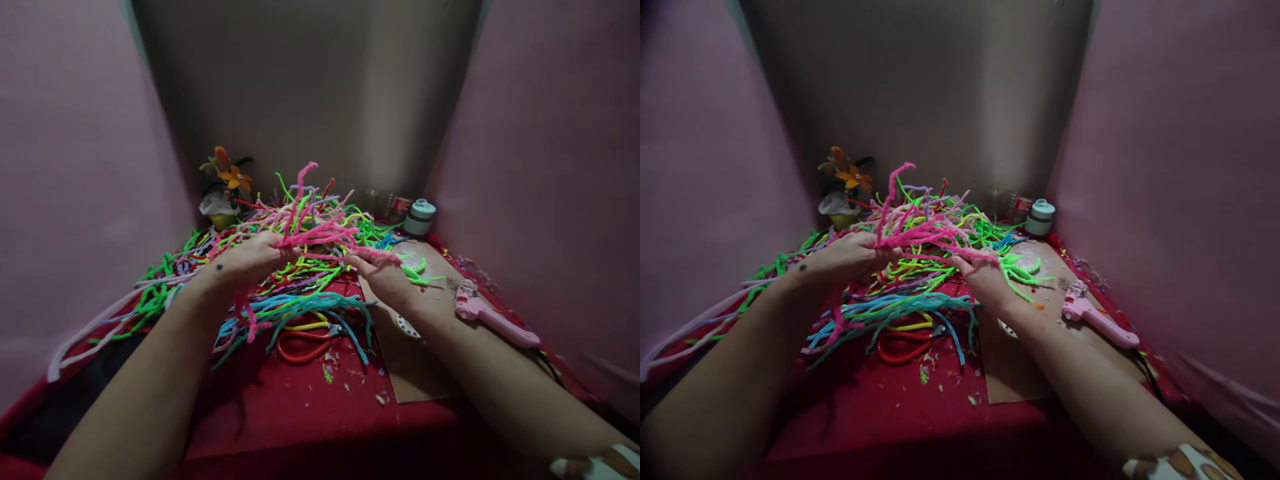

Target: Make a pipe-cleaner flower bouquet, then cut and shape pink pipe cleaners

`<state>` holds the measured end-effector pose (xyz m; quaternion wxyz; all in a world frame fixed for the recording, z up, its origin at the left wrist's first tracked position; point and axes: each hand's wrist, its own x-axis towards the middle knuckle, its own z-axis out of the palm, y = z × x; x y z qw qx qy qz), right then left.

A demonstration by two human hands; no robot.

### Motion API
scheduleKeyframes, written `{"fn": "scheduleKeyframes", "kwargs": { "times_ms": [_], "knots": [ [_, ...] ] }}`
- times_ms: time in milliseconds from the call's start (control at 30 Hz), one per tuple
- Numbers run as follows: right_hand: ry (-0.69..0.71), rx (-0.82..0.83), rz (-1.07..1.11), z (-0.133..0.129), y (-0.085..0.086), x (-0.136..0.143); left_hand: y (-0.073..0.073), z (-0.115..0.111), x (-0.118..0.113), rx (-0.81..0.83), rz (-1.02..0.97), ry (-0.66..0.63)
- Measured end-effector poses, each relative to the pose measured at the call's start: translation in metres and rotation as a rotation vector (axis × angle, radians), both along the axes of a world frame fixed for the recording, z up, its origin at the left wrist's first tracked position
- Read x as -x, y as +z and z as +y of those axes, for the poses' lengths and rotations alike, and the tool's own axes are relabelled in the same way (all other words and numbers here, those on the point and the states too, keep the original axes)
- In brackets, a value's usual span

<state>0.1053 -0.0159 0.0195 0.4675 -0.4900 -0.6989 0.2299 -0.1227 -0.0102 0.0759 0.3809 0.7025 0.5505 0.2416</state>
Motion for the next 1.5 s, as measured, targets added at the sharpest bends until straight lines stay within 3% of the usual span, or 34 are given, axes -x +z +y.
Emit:
{"fn": "scheduleKeyframes", "kwargs": {
  "times_ms": [200, 300, 433, 533, 700, 767, 900, 967, 1067, 1167, 1267, 1333, 1400, 1500],
  "knots": [
    [0.098, 0.075, 0.199, -0.001, -0.016, 0.001, -0.001, 0.001, 0.013, 0.07, -0.522, -0.045],
    [0.218, 0.004, -0.104, -0.006, -0.023, 0.008, 0.001, 0.002, 0.02, 0.001, -0.628, -0.011],
    [0.31, -0.124, -0.693, -0.013, -0.028, 0.033, -0.002, 0.005, 0.022, -0.014, -0.654, 0.022],
    [0.331, -0.066, -0.913, -0.012, -0.028, 0.053, -0.006, 0.009, 0.02, 0.045, -0.621, 0.021],
    [0.356, 0.087, -0.954, 0.003, -0.018, 0.068, -0.009, 0.012, 0.019, 0.083, -0.598, 0.017],
    [0.358, 0.049, -0.971, 0.014, -0.012, 0.068, -0.009, 0.012, 0.019, 0.082, -0.593, 0.02],
    [0.159, -0.175, -0.988, 0.03, -0.009, 0.068, -0.009, 0.014, 0.017, 0.041, -0.597, 0.021],
    [0.134, -0.25, -1.051, 0.032, -0.013, 0.07, -0.011, 0.014, 0.014, 0.02, -0.585, 0.015],
    [0.197, -0.162, -1.123, 0.028, -0.017, 0.071, -0.014, 0.013, 0.008, 0.026, -0.541, 0.003],
    [0.263, -0.118, -0.979, 0.017, -0.01, 0.064, -0.014, 0.011, 0.002, -0.004, -0.491, -0.006],
    [0.273, -0.163, -0.703, 0.005, 0.004, 0.054, -0.011, 0.008, -0.004, -0.184, -0.306, 0.007],
    [0.323, -0.104, -0.446, -0.002, 0.01, 0.049, -0.009, 0.005, -0.011, -0.371, -0.091, 0.015],
    [0.487, 0.027, -0.119, -0.007, 0.01, 0.047, -0.008, -0.001, -0.021, -0.524, 0.171, 0.062],
    [0.674, 0.198, 0.321, -0.008, 0.005, 0.048, -0.014, -0.013, -0.04, -0.566, 0.598, 0.154]
  ]
}}
